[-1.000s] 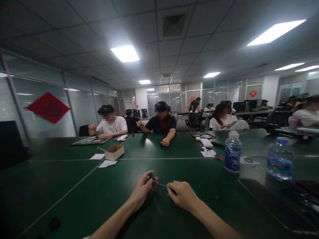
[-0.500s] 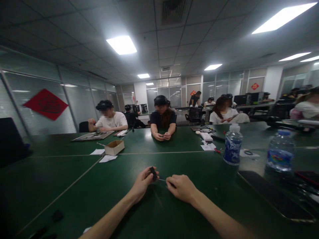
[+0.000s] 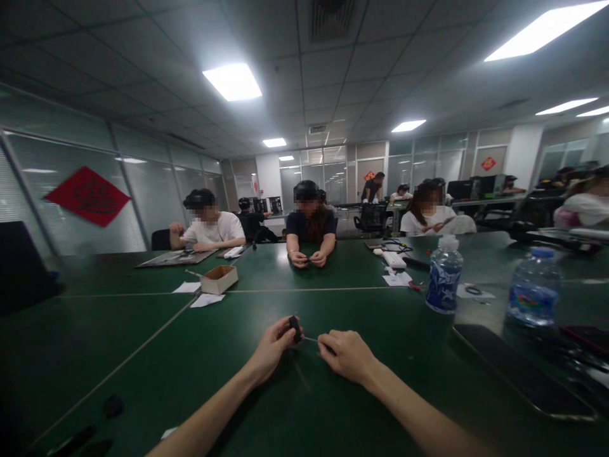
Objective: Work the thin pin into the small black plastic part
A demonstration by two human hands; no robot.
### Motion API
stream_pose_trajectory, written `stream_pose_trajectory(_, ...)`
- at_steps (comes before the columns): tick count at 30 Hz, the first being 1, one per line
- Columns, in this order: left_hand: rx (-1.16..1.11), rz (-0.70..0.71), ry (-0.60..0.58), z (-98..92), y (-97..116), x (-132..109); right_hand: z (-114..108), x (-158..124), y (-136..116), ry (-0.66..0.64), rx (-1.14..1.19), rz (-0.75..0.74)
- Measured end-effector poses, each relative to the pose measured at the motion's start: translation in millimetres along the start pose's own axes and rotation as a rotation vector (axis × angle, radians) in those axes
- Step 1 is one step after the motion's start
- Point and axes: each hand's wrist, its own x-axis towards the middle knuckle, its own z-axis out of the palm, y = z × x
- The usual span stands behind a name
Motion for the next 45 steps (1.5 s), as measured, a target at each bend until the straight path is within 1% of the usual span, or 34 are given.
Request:
stream_pose_trajectory(6, 0.008, -0.027, -0.008, 1.0, 4.0, -1.5, -0.3, -0.6, -0.3, -0.002, -0.010, -0.024)
stream_pose_trajectory(10, 0.033, -0.022, -0.047, 2.0, 7.6, -3.1, 0.2, -1.4, -0.3, -0.008, -0.007, -0.029)
stream_pose_trajectory(13, 0.099, 0.015, -0.080, 1.6, 7.4, -2.4, 1.9, -1.7, 0.7, 0.004, -0.054, -0.043)
stream_pose_trajectory(15, 0.148, 0.029, -0.072, 0.7, 5.5, -1.0, 2.7, -1.8, 1.4, 0.012, -0.073, -0.049)
stream_pose_trajectory(19, 0.225, 0.025, -0.071, -1.7, 1.1, 1.1, 2.3, -1.9, 1.6, 0.000, -0.055, -0.047)
stream_pose_trajectory(23, 0.265, 0.022, -0.081, -2.5, 1.1, 0.2, 0.1, -1.8, -0.2, -0.006, -0.054, -0.034)
stream_pose_trajectory(29, 0.267, 0.029, -0.107, -2.7, 2.4, -1.0, -3.1, -1.3, -2.8, -0.018, -0.006, 0.002)
stream_pose_trajectory(32, 0.257, 0.029, -0.110, -3.1, 0.9, 0.2, -2.1, -1.2, -2.2, -0.004, 0.003, 0.008)
stream_pose_trajectory(40, 0.261, 0.033, -0.113, -3.4, 1.1, 0.6, -1.7, -1.2, -1.3, 0.004, 0.034, 0.006)
stream_pose_trajectory(45, 0.265, 0.017, -0.092, -0.7, 3.6, -0.4, 0.2, -0.3, 0.0, -0.007, 0.011, 0.019)
